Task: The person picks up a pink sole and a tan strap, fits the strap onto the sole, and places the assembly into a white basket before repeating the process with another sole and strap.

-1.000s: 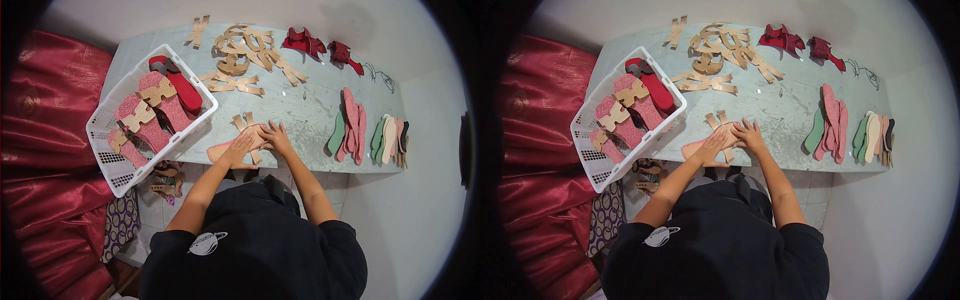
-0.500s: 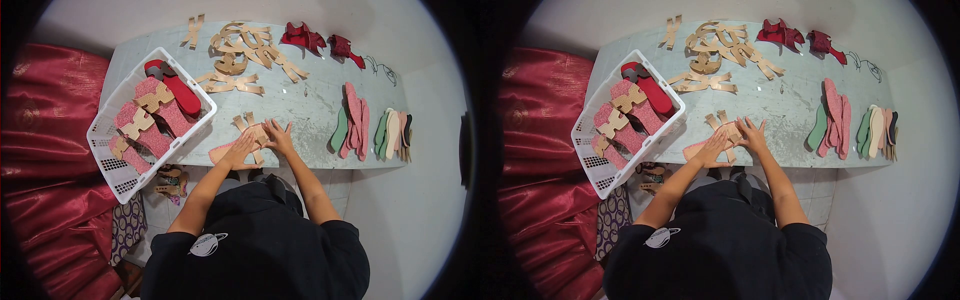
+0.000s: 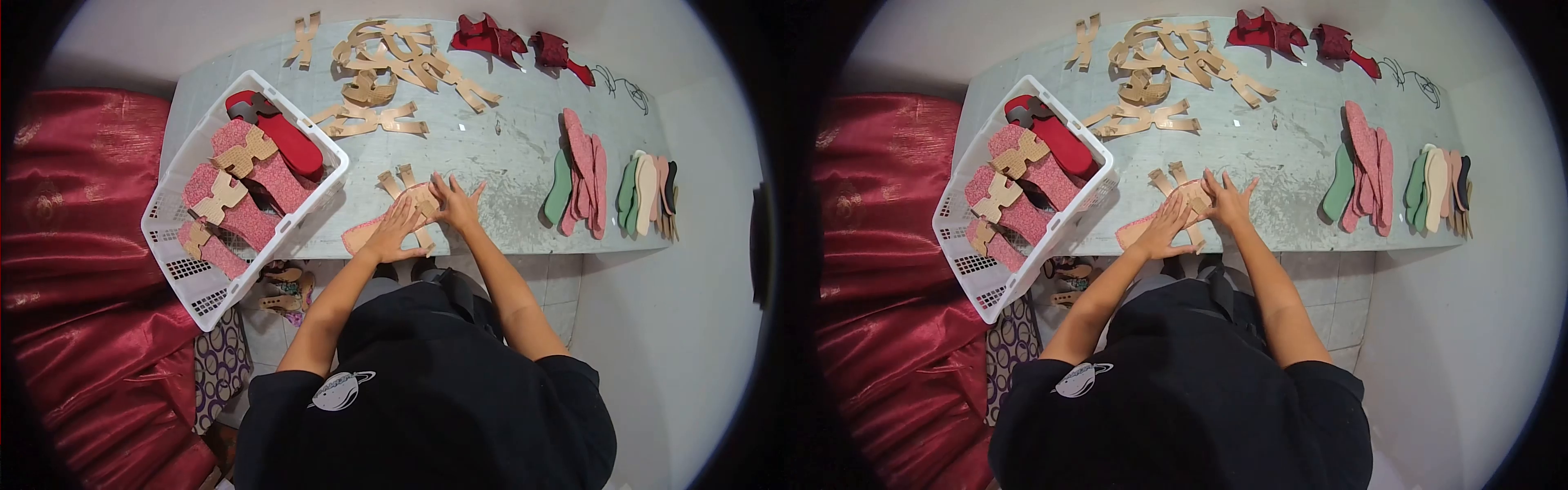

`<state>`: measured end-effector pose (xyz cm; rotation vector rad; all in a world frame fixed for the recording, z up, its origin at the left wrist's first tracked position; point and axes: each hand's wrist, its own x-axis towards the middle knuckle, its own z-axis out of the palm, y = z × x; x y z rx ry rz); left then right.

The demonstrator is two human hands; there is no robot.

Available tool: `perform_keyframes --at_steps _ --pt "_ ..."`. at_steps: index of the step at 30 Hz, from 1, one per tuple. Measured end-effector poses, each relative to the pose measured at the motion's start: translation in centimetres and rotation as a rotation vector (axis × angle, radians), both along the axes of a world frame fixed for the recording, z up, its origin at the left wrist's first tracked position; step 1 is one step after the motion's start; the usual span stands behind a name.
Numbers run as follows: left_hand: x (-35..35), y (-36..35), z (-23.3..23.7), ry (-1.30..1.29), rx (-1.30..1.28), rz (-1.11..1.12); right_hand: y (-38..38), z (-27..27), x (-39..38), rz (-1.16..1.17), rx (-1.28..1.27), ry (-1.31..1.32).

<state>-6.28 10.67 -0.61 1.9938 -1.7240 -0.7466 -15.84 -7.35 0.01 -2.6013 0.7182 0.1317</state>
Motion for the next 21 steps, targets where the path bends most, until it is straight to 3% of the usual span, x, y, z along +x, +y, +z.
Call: perform_keyframes --at_steps 9,12,14,21 --pt "0.2 -0.7 -0.3 0.235 -0.19 0.235 0.0 0.2 0.5 0.035 -0.097 0.068" --pt "-0.3 -1.6 0.1 0.102 -0.362 0.408 0.3 0.3 0.5 0.022 -0.152 0.084" --pt "-0.6 -2.4 0.5 0.295 -0.435 0.67 0.2 0.6 0.5 0.03 -0.147 0.093" --pt "-0.2 -3.8 -0.6 0.274 -0.373 0.727 0.3 0.5 0.6 0.016 -0.16 0.132"
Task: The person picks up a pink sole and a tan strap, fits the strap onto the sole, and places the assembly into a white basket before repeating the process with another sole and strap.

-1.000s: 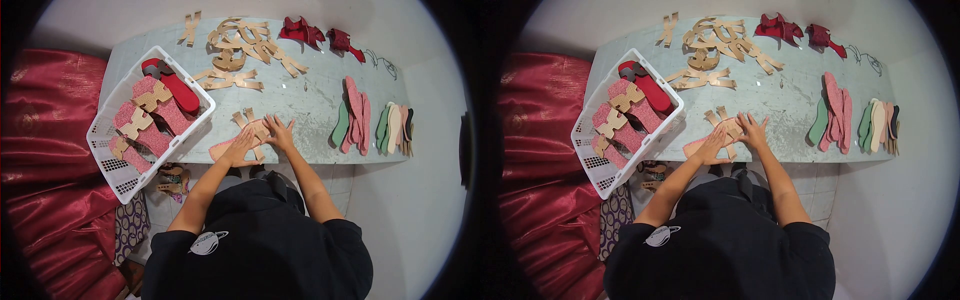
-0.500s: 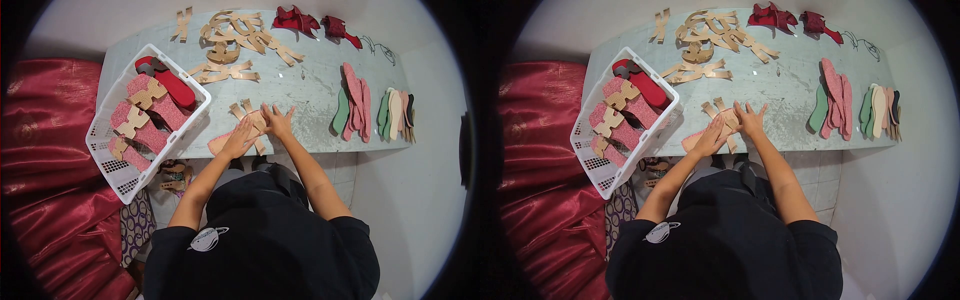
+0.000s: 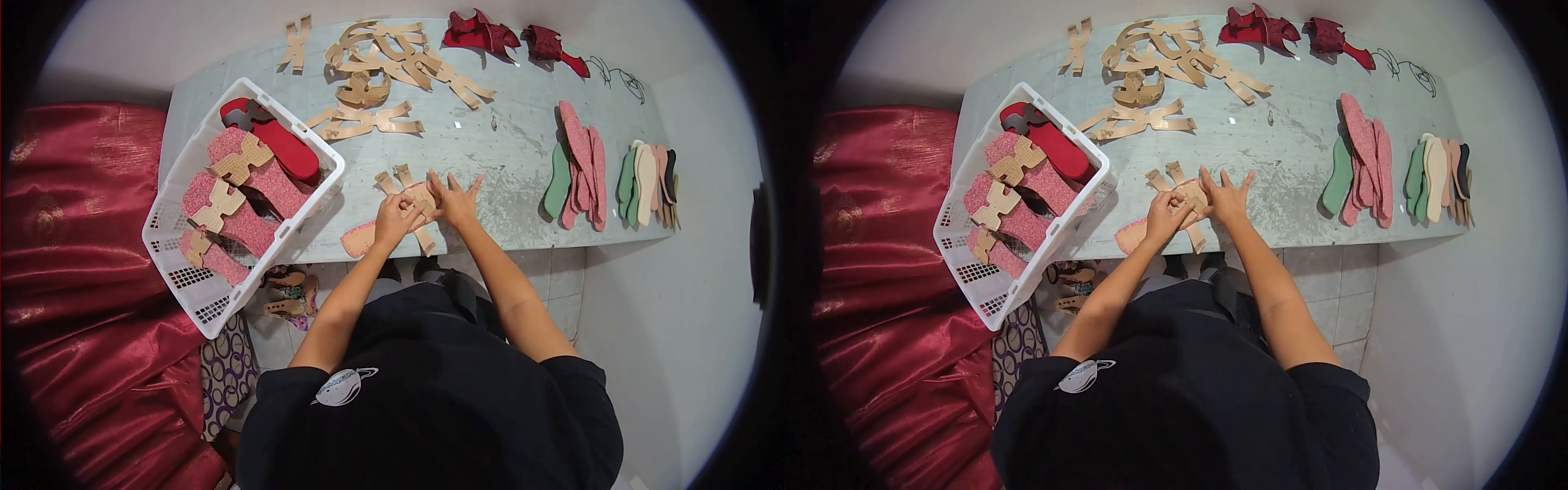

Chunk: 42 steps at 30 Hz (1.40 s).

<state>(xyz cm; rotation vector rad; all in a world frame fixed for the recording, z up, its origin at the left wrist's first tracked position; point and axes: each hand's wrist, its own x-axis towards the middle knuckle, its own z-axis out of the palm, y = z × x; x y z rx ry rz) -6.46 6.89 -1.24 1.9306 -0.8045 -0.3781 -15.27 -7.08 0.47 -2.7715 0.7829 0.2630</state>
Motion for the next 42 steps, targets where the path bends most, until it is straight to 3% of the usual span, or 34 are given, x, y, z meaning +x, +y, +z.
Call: perform_keyframes --at_steps 17,27,42 --pt "1.2 -1.7 0.8 0.148 0.399 -0.04 0.3 -0.3 -0.6 0.003 0.0 -0.076" --pt "1.1 -1.8 1.0 0.181 0.409 -0.007 -1.0 -0.4 -0.9 0.058 0.21 0.026" --pt "1.1 -1.5 -0.4 0.088 0.326 -0.001 0.6 1.2 0.3 -0.17 0.228 0.045"
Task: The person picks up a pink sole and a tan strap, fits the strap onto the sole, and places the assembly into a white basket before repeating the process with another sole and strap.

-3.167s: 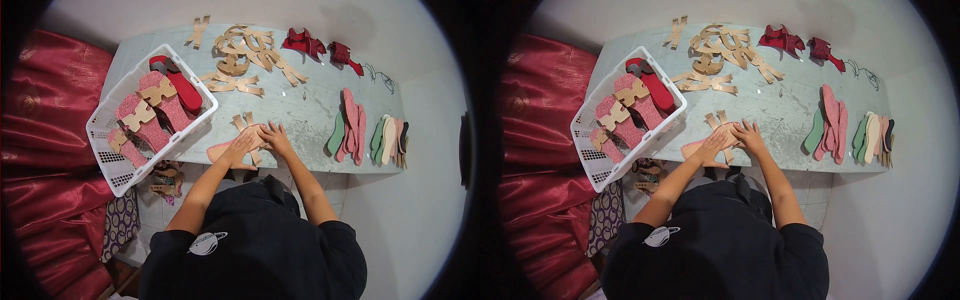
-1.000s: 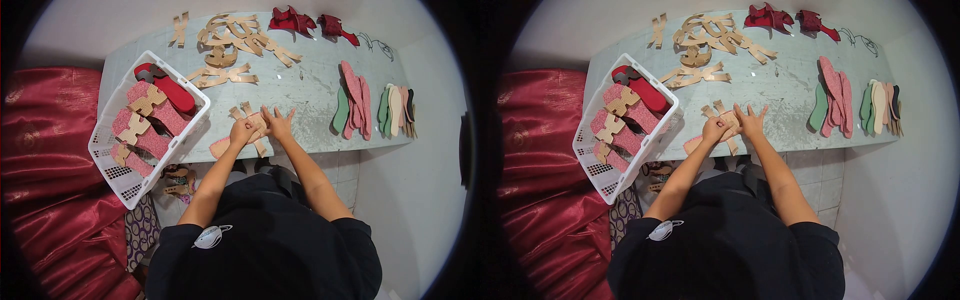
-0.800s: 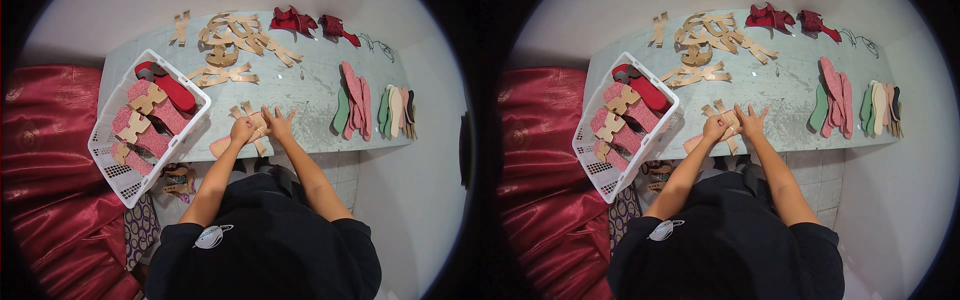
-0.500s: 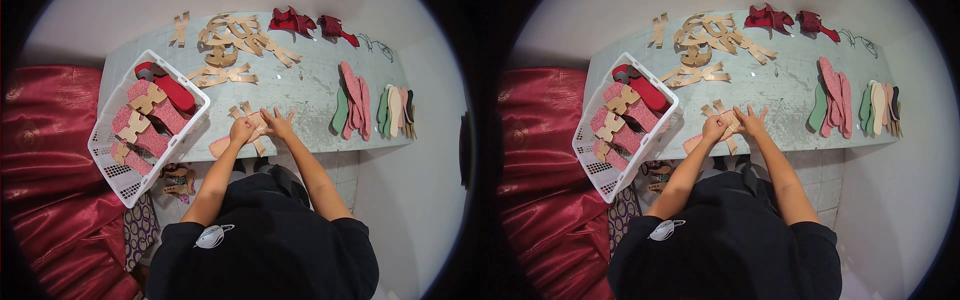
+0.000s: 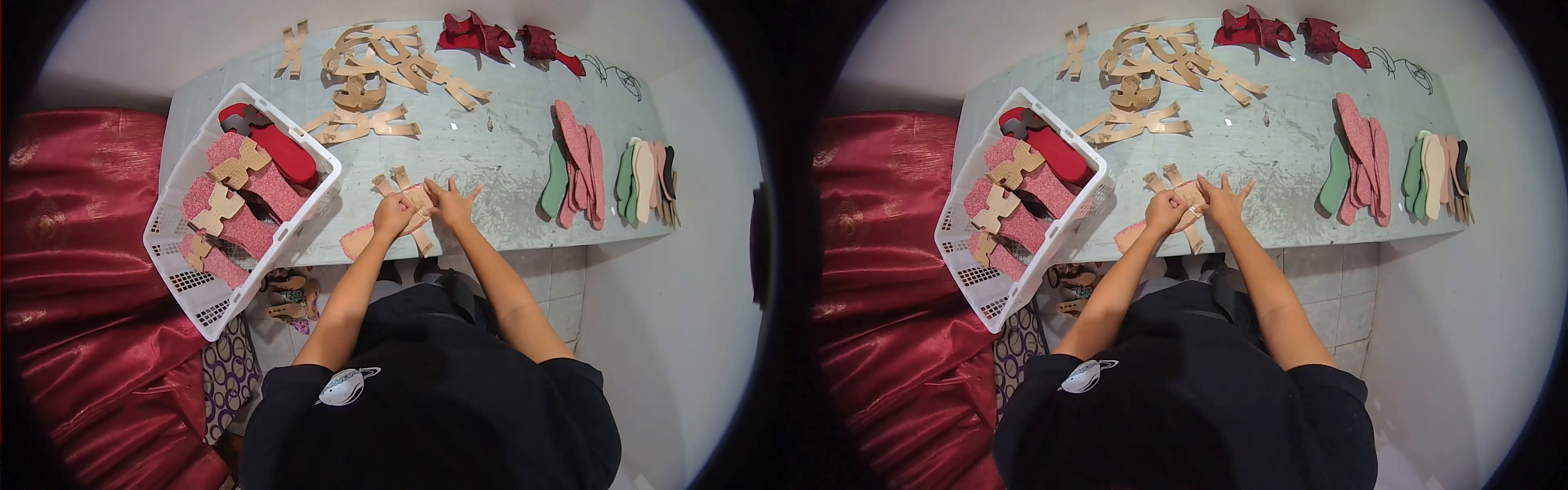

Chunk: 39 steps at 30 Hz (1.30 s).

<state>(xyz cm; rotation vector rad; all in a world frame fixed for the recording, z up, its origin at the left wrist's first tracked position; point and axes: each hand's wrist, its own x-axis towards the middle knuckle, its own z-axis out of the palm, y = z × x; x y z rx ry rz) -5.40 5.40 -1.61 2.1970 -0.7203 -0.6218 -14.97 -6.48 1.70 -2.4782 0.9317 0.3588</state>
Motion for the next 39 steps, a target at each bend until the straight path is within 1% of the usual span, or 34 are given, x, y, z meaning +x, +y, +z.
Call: perform_keyframes --at_steps 9,11,12,14,15,17,21,23,26,27,29,33,35,39 --pt "-0.4 -0.1 1.3 0.006 0.086 0.045 0.3 0.0 0.1 -0.009 -0.032 -0.004" --pt "-0.7 -0.5 2.0 0.056 0.126 0.147 0.2 -0.1 0.2 -0.01 -0.039 0.004" --pt "-0.9 -0.7 1.7 0.055 0.127 0.147 0.2 -0.1 0.2 -0.01 -0.039 0.003" --pt "-1.1 -1.0 1.2 -0.065 0.075 0.248 0.2 -0.1 0.2 -0.009 -0.038 0.005" --pt "-1.0 -1.1 1.0 -0.066 0.075 0.246 0.3 0.0 0.1 -0.01 -0.038 0.005" --pt "-0.5 -1.3 0.6 0.082 0.063 0.308 0.3 0.1 0.1 -0.012 -0.03 -0.012" --pt "0.2 -1.4 0.7 0.175 0.079 0.218 0.3 -0.3 0.0 -0.025 -0.031 -0.023" --pt "0.1 -1.3 0.3 0.098 0.02 0.207 0.3 -0.4 0.0 -0.021 -0.043 -0.009" --pt "-0.1 -1.3 0.2 0.033 0.005 0.158 0.2 -0.4 0.1 -0.029 -0.029 0.0" --pt "-0.2 -1.2 0.6 0.031 0.005 0.155 0.2 -0.4 0.1 -0.032 -0.029 -0.003" --pt "-0.6 -1.0 1.5 -0.078 -0.035 0.107 0.1 -0.4 0.0 -0.032 -0.015 -0.018" --pt "-0.7 -0.6 1.4 -0.11 -0.055 0.104 0.2 -0.1 0.0 -0.029 -0.014 -0.006" --pt "-0.6 -0.3 0.6 -0.163 -0.176 0.008 0.2 0.0 0.0 -0.029 -0.012 -0.002" --pt "-0.9 0.0 0.7 -0.141 -0.149 0.017 0.2 -0.1 0.0 -0.026 -0.006 0.008"
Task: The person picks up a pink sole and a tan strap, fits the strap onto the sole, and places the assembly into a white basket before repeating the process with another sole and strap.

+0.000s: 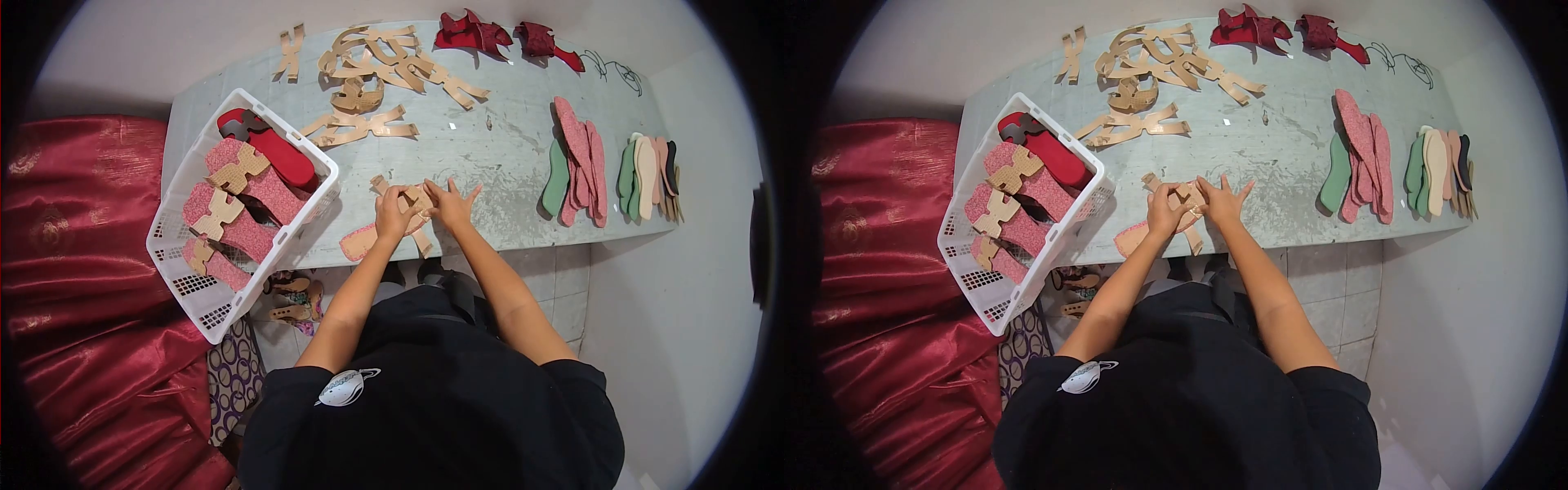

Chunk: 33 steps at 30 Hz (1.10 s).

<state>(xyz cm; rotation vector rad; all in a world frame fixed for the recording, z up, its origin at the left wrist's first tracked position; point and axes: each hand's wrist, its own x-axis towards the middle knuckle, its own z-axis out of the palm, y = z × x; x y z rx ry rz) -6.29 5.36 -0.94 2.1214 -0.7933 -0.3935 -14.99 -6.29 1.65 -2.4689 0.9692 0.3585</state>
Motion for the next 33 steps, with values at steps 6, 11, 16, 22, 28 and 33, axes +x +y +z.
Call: perform_keyframes --at_steps 6,11,16,22,28,33 --pt "0.8 -0.3 0.2 -0.02 -0.019 -0.054 0.0 0.1 -0.1 0.009 -0.017 0.005" --pt "1.2 -0.2 -0.7 -0.116 0.006 -0.139 0.1 -0.4 -0.1 -0.006 -0.028 -0.024" --pt "0.8 -0.2 0.4 -0.091 0.053 -0.131 0.1 -0.2 -0.1 -0.017 -0.001 -0.036" --pt "0.6 0.2 0.1 -0.193 0.035 -0.153 0.1 -0.5 -0.2 -0.021 -0.02 -0.049" --pt "0.4 0.4 0.8 -0.272 0.106 -0.219 0.0 -0.7 -0.2 -0.016 -0.011 -0.054" --pt "-0.1 0.5 0.7 -0.319 0.125 -0.231 0.1 -0.5 -0.3 -0.016 -0.048 -0.07"
